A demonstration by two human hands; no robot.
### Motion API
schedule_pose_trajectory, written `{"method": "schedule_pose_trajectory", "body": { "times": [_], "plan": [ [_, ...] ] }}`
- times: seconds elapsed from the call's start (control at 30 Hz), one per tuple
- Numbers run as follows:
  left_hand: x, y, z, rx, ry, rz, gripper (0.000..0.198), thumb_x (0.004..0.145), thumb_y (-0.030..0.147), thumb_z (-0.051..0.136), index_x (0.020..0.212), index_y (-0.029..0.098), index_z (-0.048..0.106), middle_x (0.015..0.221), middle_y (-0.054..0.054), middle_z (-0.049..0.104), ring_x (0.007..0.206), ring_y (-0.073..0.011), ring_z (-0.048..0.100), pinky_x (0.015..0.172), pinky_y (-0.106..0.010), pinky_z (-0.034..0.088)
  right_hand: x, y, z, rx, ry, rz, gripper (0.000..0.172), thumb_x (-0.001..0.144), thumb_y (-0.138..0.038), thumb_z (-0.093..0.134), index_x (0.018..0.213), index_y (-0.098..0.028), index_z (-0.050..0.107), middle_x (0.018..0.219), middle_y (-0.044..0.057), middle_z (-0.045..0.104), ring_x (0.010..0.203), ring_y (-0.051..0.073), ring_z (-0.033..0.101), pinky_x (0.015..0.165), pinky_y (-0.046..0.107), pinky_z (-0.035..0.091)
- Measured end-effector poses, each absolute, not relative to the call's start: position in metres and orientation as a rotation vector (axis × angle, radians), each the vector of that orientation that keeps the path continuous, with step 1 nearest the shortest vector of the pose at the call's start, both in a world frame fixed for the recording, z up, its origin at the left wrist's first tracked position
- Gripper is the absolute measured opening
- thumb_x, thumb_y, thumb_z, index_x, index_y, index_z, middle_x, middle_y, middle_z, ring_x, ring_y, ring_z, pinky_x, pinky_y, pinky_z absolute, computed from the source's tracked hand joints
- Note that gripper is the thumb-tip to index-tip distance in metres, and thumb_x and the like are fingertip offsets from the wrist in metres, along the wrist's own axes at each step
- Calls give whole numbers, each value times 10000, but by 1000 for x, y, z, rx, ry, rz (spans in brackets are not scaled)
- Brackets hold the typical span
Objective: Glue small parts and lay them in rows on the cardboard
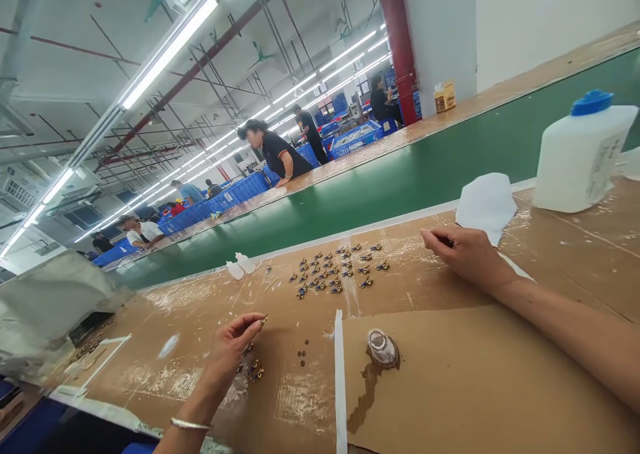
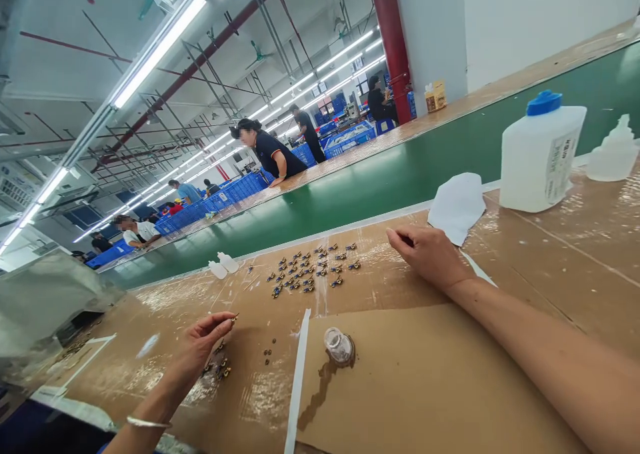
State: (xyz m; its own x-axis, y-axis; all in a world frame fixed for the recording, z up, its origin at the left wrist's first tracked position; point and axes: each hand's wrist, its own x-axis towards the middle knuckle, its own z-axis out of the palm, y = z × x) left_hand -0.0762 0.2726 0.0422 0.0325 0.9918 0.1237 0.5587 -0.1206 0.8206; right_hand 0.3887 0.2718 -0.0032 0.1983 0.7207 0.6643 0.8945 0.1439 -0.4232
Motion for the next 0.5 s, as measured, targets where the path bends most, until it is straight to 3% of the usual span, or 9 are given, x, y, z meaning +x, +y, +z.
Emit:
{"method": "schedule_pose_trajectory", "body": {
  "times": [0.2, 0.5],
  "plan": [
    [-18, 236, 73, 1775, 1448, 851, 225, 711, 375, 688, 881, 228, 692, 890, -10, 711, 868, -156, 614, 783, -216, 451, 386, 270, 3, -1704, -1594, -274, 291, 932, -354, 477, 771, -121, 542, 704, -17, 519, 621, 71, 507, 619, 212, 470],
    [78, 205, 105, 2510, 1118, 542, 70, 791, 207, 599, 803, 205, 668, 791, -3, 669, 759, -140, 611, 714, -249, 456, 384, 269, 10, -1770, -1612, -271, 266, 929, -352, 487, 837, -113, 556, 759, -5, 539, 671, 86, 532, 663, 242, 484]
  ]
}}
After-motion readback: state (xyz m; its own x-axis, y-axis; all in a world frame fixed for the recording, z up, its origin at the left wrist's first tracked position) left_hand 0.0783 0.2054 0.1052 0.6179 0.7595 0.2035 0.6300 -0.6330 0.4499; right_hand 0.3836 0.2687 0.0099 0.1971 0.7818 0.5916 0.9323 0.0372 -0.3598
